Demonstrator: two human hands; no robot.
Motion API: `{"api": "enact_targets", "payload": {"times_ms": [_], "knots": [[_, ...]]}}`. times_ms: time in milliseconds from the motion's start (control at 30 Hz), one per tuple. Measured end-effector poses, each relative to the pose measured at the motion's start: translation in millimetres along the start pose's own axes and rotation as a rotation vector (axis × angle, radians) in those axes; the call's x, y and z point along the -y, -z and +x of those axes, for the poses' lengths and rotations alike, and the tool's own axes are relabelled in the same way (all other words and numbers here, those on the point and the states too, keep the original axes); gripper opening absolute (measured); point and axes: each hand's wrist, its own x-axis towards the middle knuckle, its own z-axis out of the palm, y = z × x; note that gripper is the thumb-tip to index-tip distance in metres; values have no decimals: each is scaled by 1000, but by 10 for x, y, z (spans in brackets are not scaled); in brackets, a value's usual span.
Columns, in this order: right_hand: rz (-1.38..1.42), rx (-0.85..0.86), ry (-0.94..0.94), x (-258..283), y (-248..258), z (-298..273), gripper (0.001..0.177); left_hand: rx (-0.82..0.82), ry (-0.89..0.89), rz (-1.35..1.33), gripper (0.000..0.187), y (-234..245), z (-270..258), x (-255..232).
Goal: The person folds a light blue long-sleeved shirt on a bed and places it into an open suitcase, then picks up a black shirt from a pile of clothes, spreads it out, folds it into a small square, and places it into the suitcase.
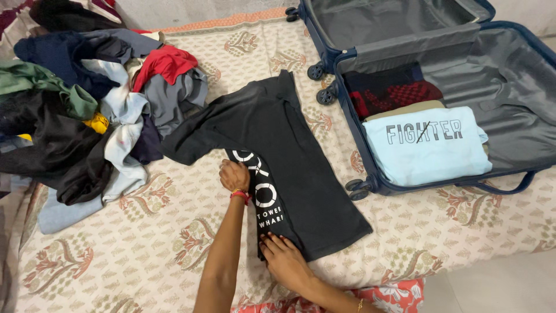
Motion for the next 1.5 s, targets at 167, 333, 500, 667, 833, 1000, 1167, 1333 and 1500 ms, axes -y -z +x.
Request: {"api": "enact_targets", "payload": {"times_ms": [167, 333, 500, 667, 833, 1000, 1167, 1333, 1500], "knots": [[131, -21, -61, -22, 62, 9, 41, 136, 82, -175, 31, -4, 179, 110], [221, -85, -58, 55, -32, -104, 40, 20, 39, -189, 18, 413, 74, -6], [53, -53, 51, 176, -195, -162, 43, -36, -72, -91, 18, 469, 39, 43], [198, 20, -15, 248, 124, -164, 50, -68, -223, -68, 22, 472, 25, 67], [400, 54, -216, 81, 225, -64, 44, -65, -321, -211, 22, 563, -30, 59], [128, -361, -340, -157, 274, 14, 51, 121, -95, -271, 35, 518, 29, 114], [277, -188, -550, -190, 374, 110, 43, 196, 36, -260, 29, 321, 151, 258], [327, -122, -610, -211, 281, 157, 39, 194, 85, -198, 19, 398, 171, 210], [322, -127, -602, -237, 231, 124, 30, 186, 65, -205, 27, 661, 161, 91]]}}
